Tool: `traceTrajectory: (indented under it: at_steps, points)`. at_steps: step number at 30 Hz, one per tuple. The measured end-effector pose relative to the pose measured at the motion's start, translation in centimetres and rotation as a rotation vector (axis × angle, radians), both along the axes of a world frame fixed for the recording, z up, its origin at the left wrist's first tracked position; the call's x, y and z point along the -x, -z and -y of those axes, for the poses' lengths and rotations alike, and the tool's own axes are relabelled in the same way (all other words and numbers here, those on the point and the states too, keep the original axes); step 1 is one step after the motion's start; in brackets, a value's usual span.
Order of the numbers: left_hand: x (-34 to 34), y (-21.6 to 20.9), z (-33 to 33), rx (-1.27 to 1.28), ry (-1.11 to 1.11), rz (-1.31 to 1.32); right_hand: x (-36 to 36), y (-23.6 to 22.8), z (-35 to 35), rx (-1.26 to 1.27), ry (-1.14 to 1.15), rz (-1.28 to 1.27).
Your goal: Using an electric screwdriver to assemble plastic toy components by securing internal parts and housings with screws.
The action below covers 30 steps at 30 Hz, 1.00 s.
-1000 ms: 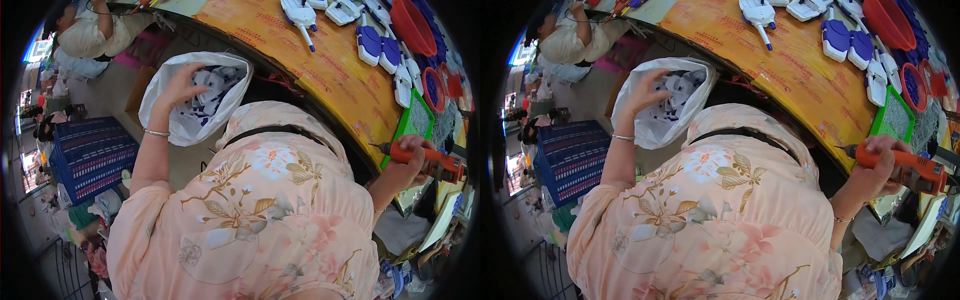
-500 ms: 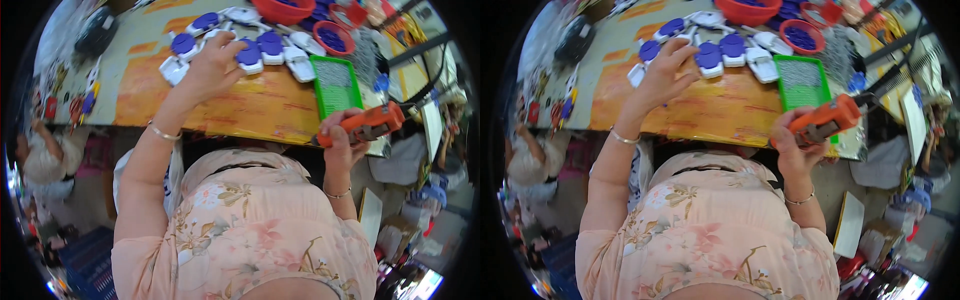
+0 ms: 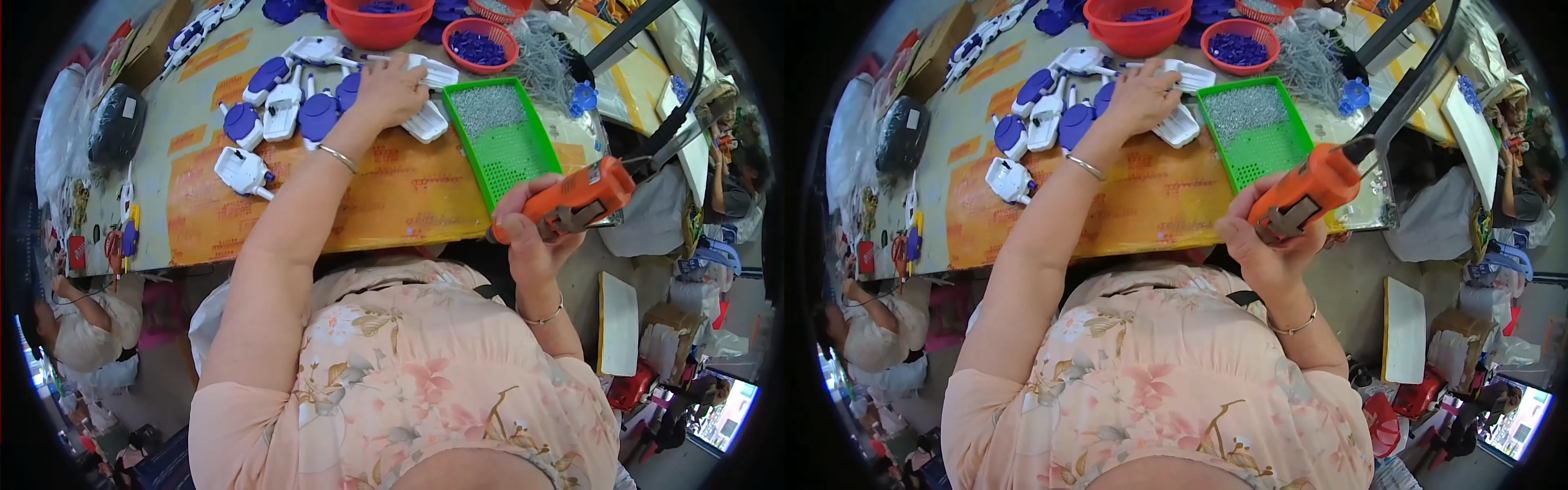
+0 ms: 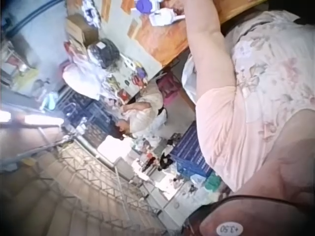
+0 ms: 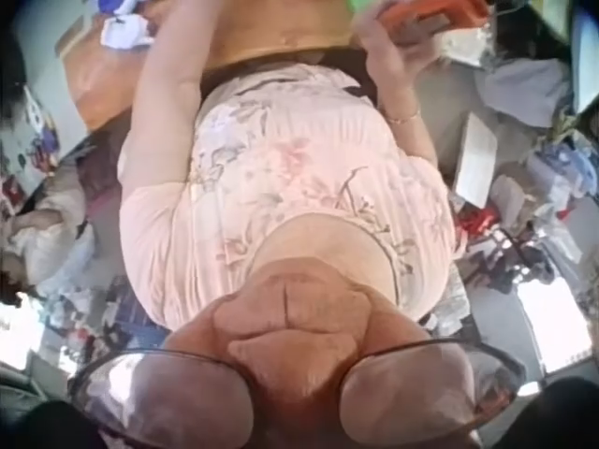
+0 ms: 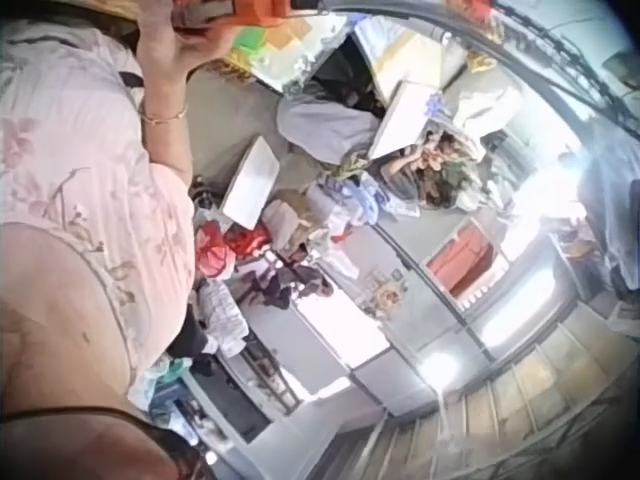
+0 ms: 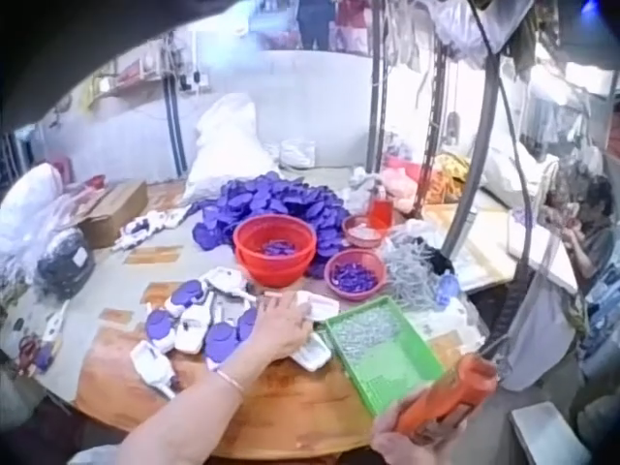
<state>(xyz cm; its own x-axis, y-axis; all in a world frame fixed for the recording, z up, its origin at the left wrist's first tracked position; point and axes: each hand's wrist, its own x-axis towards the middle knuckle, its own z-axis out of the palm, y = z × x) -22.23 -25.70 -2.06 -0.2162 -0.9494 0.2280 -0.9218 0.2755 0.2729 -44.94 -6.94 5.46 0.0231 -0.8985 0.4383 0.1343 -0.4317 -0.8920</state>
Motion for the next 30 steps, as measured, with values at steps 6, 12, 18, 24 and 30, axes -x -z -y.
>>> traceTrajectory:
  at_steps: [6, 12, 18, 24, 30]
  points:
    - [-5.4, 1.0, -5.8, 0.148, 0.008, 0.054, -1.5, 0.4, 0.4, -0.095, 0.056, 0.119]
    - [-2.6, -1.5, -14.9, 0.052, -0.069, 0.041, -1.7, -0.1, 0.1, -0.105, 0.017, 0.119]
    - [-3.0, -3.4, -20.6, -0.001, 0.085, 0.07, 1.5, -0.1, 1.7, 0.106, -0.044, 0.084]
    - [-1.2, -0.9, -20.9, 0.038, 0.243, -0.039, 3.2, -0.5, 3.5, 0.06, 0.091, 0.145]
    - [-1.1, -2.2, -20.3, -0.077, 0.274, -0.4, 3.1, -0.7, 6.7, 0.091, 0.201, 0.062]
